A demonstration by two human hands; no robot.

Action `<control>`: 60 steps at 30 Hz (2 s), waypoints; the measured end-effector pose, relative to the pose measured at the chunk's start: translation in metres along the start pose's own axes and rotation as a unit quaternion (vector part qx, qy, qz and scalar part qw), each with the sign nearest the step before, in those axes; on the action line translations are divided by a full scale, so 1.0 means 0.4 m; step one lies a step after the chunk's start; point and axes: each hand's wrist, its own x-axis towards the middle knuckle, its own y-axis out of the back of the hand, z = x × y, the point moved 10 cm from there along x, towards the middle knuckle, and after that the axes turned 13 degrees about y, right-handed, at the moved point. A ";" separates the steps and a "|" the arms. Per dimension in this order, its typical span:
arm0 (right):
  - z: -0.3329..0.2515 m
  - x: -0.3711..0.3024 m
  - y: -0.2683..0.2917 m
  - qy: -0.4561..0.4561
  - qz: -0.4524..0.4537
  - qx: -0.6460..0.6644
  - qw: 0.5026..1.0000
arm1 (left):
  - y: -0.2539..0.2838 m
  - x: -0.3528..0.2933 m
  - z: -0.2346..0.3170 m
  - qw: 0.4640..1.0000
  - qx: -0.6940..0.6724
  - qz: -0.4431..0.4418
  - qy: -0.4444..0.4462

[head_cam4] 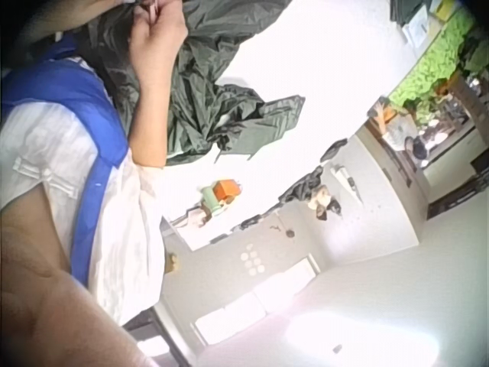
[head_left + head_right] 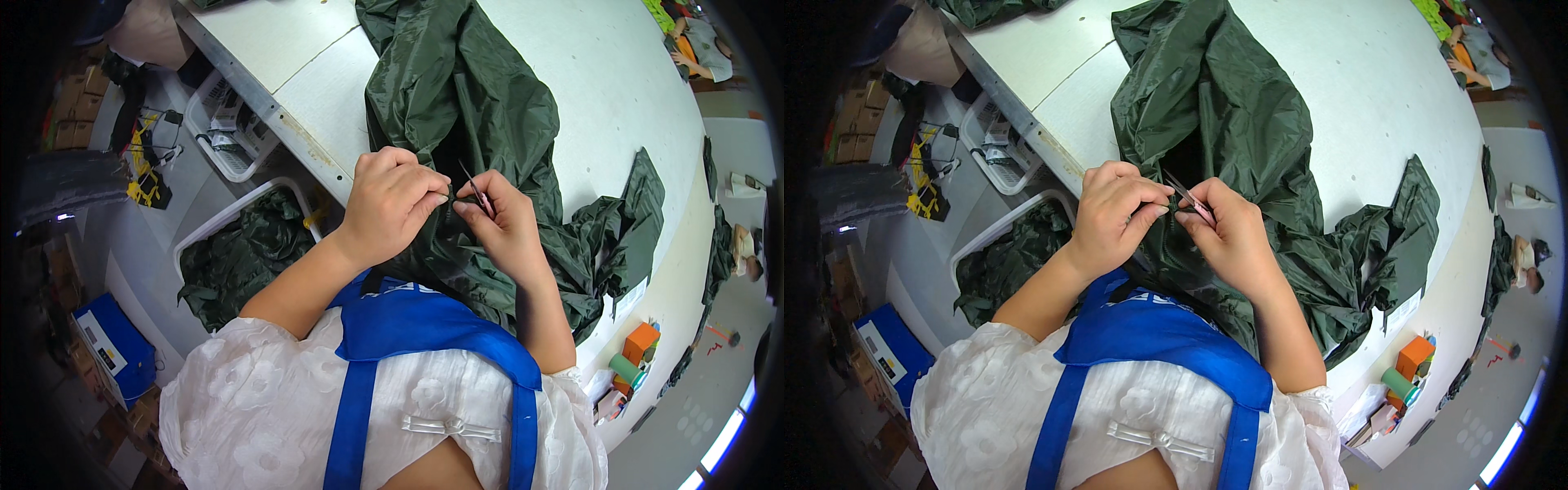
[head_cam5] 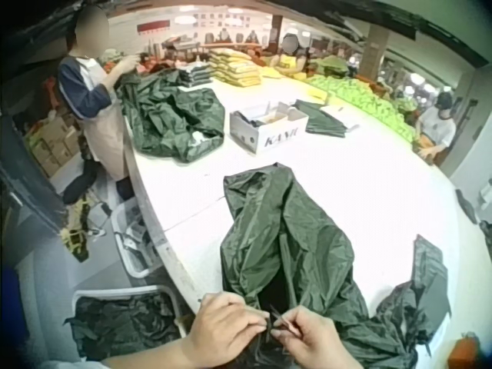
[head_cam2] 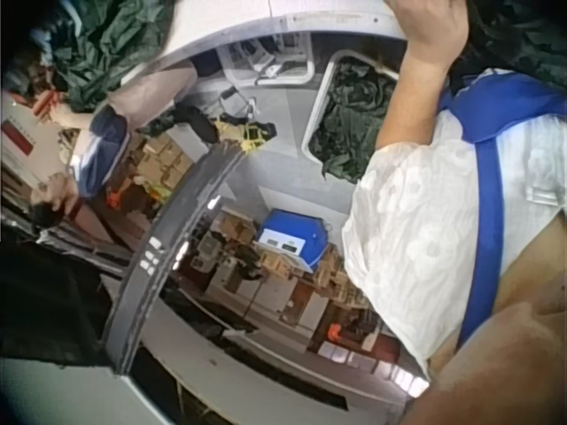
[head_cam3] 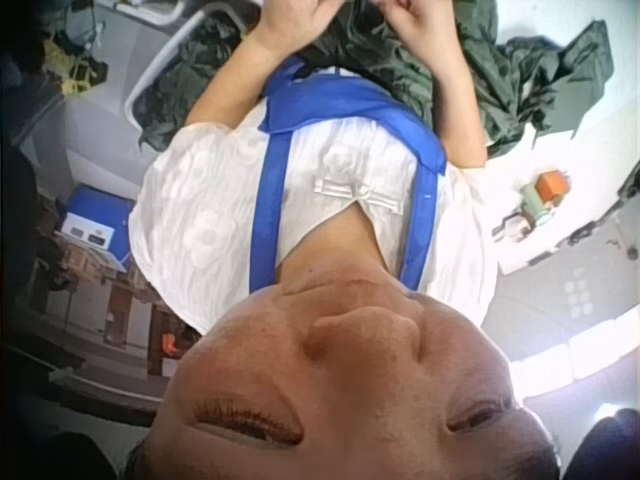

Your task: The person folds a large green jacket on a white table. They smooth the fabric, fold the sleeves inward, fold the jacket in half lengthwise, then fold it into a compact rectangle. Finally, they place the folded jacket into a matching green pouch and set it aside.

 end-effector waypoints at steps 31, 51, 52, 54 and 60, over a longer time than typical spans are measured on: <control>0.062 -0.146 0.127 0.095 0.217 0.018 0.971 | -0.206 -0.013 0.129 0.944 0.112 -0.299 -0.078; 0.877 -1.361 0.657 -0.422 0.486 -0.217 0.734 | -0.127 0.230 -0.069 0.950 -0.052 -0.294 0.095; 0.881 -1.349 0.651 -0.419 0.448 -0.143 0.777 | -0.109 0.250 -0.072 0.949 -0.060 -0.292 0.101; 0.725 -1.275 0.700 -0.304 0.445 -0.098 0.836 | -0.021 0.315 -0.101 0.970 -0.063 -0.211 0.107; 0.608 -1.424 0.858 -0.092 0.650 -0.059 0.752 | -0.011 0.422 -0.261 0.986 -0.046 -0.144 0.071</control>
